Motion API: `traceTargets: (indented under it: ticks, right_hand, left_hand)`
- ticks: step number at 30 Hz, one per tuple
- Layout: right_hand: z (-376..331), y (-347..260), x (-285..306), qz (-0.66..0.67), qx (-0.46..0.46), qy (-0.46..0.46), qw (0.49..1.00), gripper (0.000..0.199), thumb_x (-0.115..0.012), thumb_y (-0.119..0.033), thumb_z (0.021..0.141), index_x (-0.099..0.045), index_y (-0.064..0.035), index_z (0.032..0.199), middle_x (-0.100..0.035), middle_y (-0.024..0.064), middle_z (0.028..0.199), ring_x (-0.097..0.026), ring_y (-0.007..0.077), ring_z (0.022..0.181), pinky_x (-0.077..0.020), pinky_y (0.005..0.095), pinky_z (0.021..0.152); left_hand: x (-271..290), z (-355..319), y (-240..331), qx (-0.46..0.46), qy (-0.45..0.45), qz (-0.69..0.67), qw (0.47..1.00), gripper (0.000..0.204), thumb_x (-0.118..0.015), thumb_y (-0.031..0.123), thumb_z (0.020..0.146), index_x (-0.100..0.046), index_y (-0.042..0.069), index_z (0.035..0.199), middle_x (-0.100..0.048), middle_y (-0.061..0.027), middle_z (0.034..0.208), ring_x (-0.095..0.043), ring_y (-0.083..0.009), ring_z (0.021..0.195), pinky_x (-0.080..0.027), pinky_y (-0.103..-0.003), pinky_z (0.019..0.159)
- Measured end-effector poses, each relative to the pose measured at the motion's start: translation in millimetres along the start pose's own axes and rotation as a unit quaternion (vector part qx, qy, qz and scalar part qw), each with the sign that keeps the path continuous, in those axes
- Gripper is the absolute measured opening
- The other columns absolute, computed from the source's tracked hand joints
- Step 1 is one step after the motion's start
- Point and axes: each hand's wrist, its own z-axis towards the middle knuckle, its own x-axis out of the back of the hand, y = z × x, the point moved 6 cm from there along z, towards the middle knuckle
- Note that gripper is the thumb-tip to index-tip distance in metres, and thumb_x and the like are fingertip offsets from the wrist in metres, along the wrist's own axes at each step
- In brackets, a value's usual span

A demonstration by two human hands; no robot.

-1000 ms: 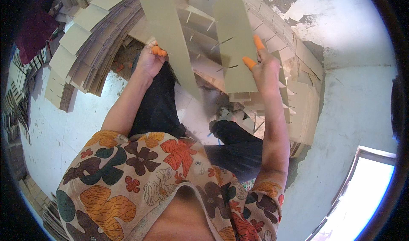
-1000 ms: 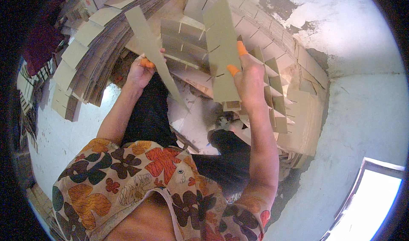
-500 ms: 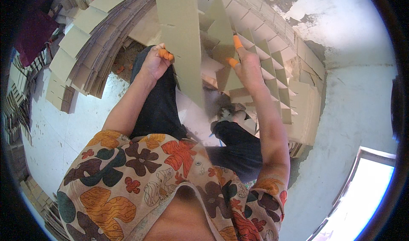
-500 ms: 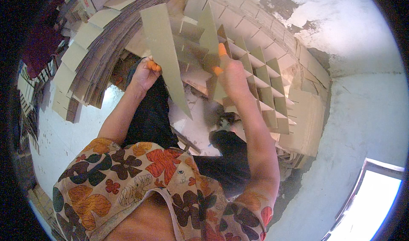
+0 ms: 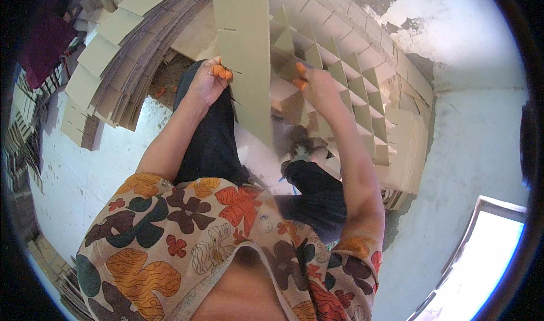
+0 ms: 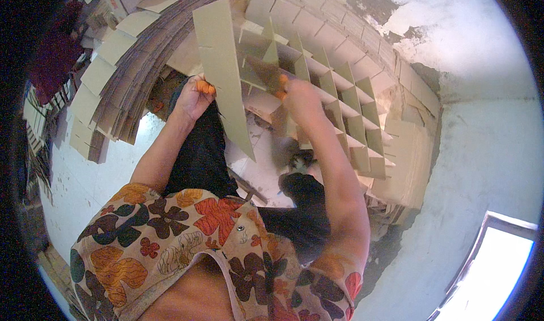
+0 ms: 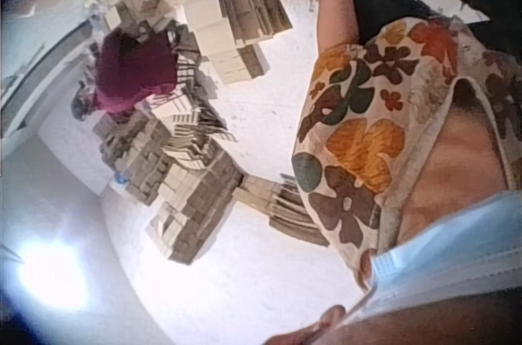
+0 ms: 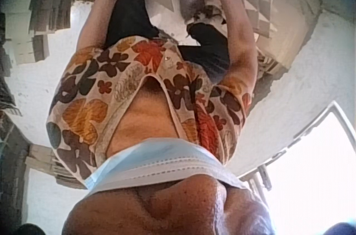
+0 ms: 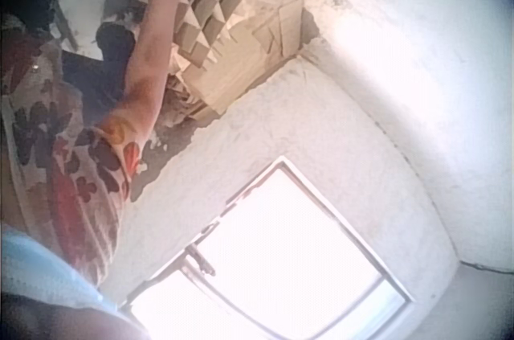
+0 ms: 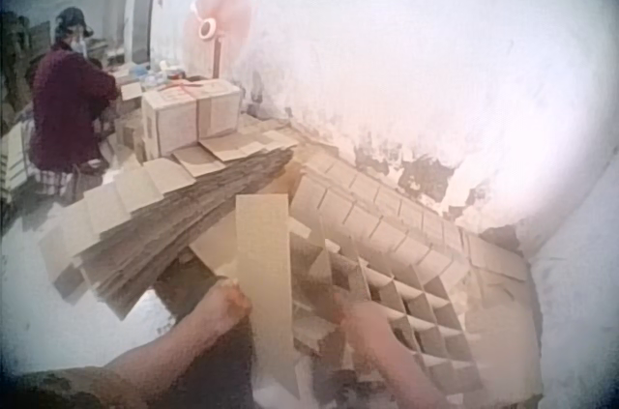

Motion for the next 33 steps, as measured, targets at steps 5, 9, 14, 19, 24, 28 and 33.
traceTargets:
  ticks: [5,9,14,19,24,28,33]
  right_hand:
    - [-1.0,-17.1,15.6,-0.035,0.012,0.083,0.996,0.03,-0.066,-0.02,0.08,-0.063,0.0034,0.098,-0.06,0.0235,0.076,-0.059,0.0373,0.069,-0.0469,0.0397,0.064]
    - [-41.1,-47.2,29.8,0.173,-0.005,0.123,0.977,0.05,-0.067,-0.029,0.08,-0.051,-0.0035,0.12,-0.063,0.018,0.078,-0.06,0.0358,0.064,-0.0481,0.0412,0.057]
    - [-78.6,-62.1,-20.8,0.197,-0.01,0.051,0.979,0.071,-0.065,-0.022,0.082,-0.028,-0.0152,0.142,-0.06,0.0183,0.073,-0.056,0.0325,0.057,-0.0466,0.0399,0.054]
    - [-74.9,-50.5,48.9,0.144,-0.024,0.241,0.959,0.069,-0.07,0.001,0.073,-0.043,-0.0093,0.135,-0.041,-0.0046,0.065,-0.033,0.0074,0.059,-0.0365,0.0191,0.055]
    - [-54.9,-41.2,91.1,0.132,-0.004,0.26,0.957,0.059,-0.065,0.003,0.073,-0.047,-0.0017,0.13,-0.043,0.0118,0.064,-0.04,0.0139,0.054,-0.0408,0.0279,0.052]
    - [-37.2,-50.1,82.2,0.159,0.007,0.231,0.96,0.059,-0.064,0.004,0.072,-0.048,-0.0001,0.128,-0.048,0.0164,0.065,-0.044,0.0167,0.055,-0.0416,0.0288,0.053]
    - [-18.0,-60.0,68.0,0.123,0.016,0.201,0.972,0.054,-0.066,0.002,0.07,-0.052,0.0013,0.122,-0.05,0.0182,0.067,-0.046,0.0197,0.054,-0.0412,0.0301,0.053]
  left_hand:
    - [2.9,0.1,-1.9,0.008,0.025,0.009,1.0,0.025,-0.046,-0.005,0.072,-0.058,-0.003,0.094,-0.062,-0.0079,0.086,-0.057,-0.0124,0.068,-0.049,-0.024,0.065]
    - [6.4,0.9,-0.8,0.008,0.023,0.023,0.999,0.032,-0.048,-0.006,0.067,-0.058,-0.004,0.097,-0.063,-0.0078,0.088,-0.057,-0.0128,0.068,-0.049,-0.024,0.067]
    - [-2.2,2.2,-2.8,0.008,-0.011,0.012,1.0,0.029,-0.053,0.001,0.075,-0.058,-0.003,0.103,-0.063,-0.008,0.09,-0.06,-0.0138,0.075,-0.049,-0.025,0.07]
    - [-28.7,-11.8,16.4,-0.003,-0.004,-0.045,0.999,0.029,-0.055,0.012,0.086,-0.055,-0.001,0.113,-0.061,-0.0121,0.108,-0.062,-0.0188,0.082,-0.051,-0.03,0.076]
    - [-26.9,-3.9,19.2,-0.082,0.018,0.246,0.966,0.031,-0.066,0.009,0.081,-0.059,0.001,0.11,-0.061,-0.0062,0.101,-0.057,-0.0096,0.072,-0.044,-0.021,0.061]
    - [-29.5,0.0,13.4,-0.082,0.049,0.374,0.923,0.023,-0.072,0.006,0.074,-0.066,0.002,0.096,-0.061,-0.0009,0.078,-0.052,-0.0055,0.062,-0.039,-0.019,0.052]
    - [-23.1,2.8,10.8,-0.096,0.044,0.357,0.928,0.015,-0.072,0.003,0.074,-0.067,0.002,0.088,-0.059,0.0007,0.066,-0.048,-0.0046,0.054,-0.036,-0.019,0.047]
